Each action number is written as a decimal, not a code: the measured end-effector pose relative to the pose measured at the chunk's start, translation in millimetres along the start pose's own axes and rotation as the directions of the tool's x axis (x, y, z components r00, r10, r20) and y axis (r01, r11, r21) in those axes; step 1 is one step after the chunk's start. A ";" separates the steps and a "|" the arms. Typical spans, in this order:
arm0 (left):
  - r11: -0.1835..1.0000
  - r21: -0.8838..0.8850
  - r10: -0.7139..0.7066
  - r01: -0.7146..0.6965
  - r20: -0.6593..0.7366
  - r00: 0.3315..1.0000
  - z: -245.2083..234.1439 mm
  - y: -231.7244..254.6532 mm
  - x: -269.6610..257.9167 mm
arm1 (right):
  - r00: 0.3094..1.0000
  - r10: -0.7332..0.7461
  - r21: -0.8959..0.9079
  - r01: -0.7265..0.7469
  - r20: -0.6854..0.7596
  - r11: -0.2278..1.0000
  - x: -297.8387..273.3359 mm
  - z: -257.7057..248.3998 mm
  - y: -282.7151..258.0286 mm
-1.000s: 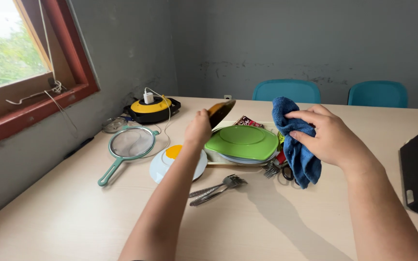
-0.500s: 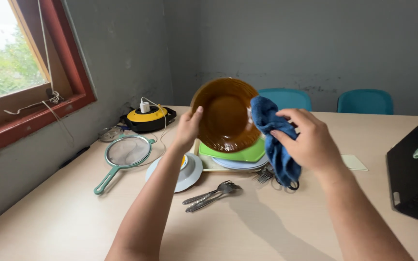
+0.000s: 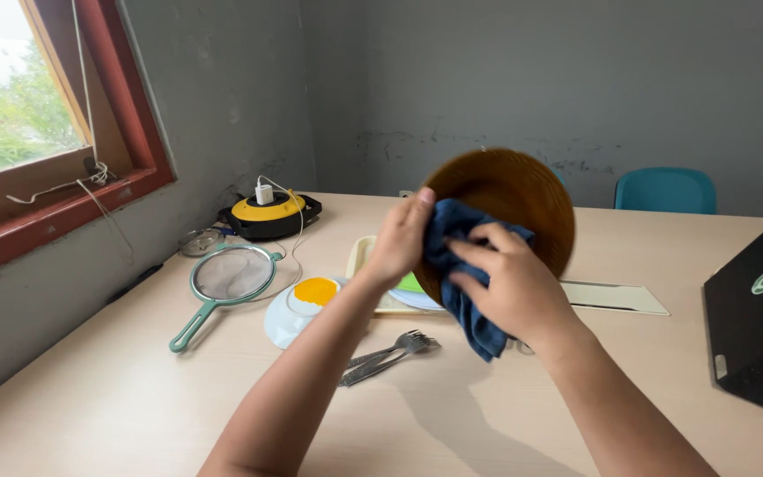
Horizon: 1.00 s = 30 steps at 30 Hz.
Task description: Drying various dishes including forks, plates, and bowls using a blue cloth
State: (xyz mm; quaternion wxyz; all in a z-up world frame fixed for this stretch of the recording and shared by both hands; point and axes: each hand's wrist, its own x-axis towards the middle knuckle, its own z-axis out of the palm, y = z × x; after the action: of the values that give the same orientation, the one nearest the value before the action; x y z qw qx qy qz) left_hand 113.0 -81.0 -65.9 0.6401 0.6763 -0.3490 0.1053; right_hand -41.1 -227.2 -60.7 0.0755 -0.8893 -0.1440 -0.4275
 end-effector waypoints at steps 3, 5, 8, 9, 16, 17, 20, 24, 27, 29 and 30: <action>0.983 -0.146 0.093 -0.114 -0.143 0.985 -12.7 18.9 -3.2 | 0.906 0.220 -0.101 -0.196 0.363 0.975 5.4 -38.7 -34.5; 0.976 -0.169 0.114 -0.133 -0.121 0.986 -28.5 15.3 -0.9 | 0.920 0.232 -0.148 -0.193 0.315 0.970 4.4 -31.8 -20.6; 0.969 -0.198 0.138 -0.149 -0.065 0.988 -33.3 51.0 -18.0 | 0.965 0.212 -0.214 -0.177 0.155 0.961 1.1 -19.3 10.6; 0.969 -0.203 0.139 -0.142 -0.028 0.990 -31.3 69.4 -27.4 | 0.983 0.181 -0.234 -0.166 0.042 0.958 -1.1 -14.8 23.0; 0.988 -0.154 0.010 0.012 0.139 0.990 5.3 67.2 -43.3 | 0.941 0.059 -0.265 -0.154 -0.335 0.952 -3.1 -1.4 67.8; 0.996 -0.087 -0.016 0.031 0.174 0.985 11.4 69.6 -44.1 | 0.923 0.034 -0.215 -0.125 -0.383 0.969 -1.9 -2.1 58.9; 0.997 -0.026 -0.069 0.075 0.180 0.981 27.6 61.2 -39.2 | 0.912 0.022 -0.133 -0.084 -0.410 0.988 0.0 6.4 41.1; 0.994 -0.036 -0.101 0.104 0.074 0.992 22.6 83.3 -42.8 | 0.982 0.027 0.039 -0.020 -0.186 0.999 -0.9 5.1 15.7; 0.972 -0.233 -0.046 0.030 -0.066 0.997 4.5 -6.4 9.8 | 0.996 -0.024 0.138 0.012 0.086 0.990 -1.4 -23.9 -17.7; 0.968 -0.249 0.006 -0.032 -0.102 0.995 -6.0 41.8 -13.8 | 0.984 0.006 0.145 -0.033 0.181 0.989 0.8 -31.6 -21.8; 0.961 -0.263 0.057 -0.092 -0.138 0.989 -11.3 65.9 -25.6 | 0.961 0.036 0.148 -0.079 0.274 0.986 1.9 -35.5 -23.9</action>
State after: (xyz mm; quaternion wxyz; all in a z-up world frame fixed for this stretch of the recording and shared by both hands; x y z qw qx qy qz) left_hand 57.6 -57.6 -27.0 0.7426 0.5616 -0.3430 0.1246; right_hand -73.9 -213.4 -36.8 0.1377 -0.9343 -0.1605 -0.2870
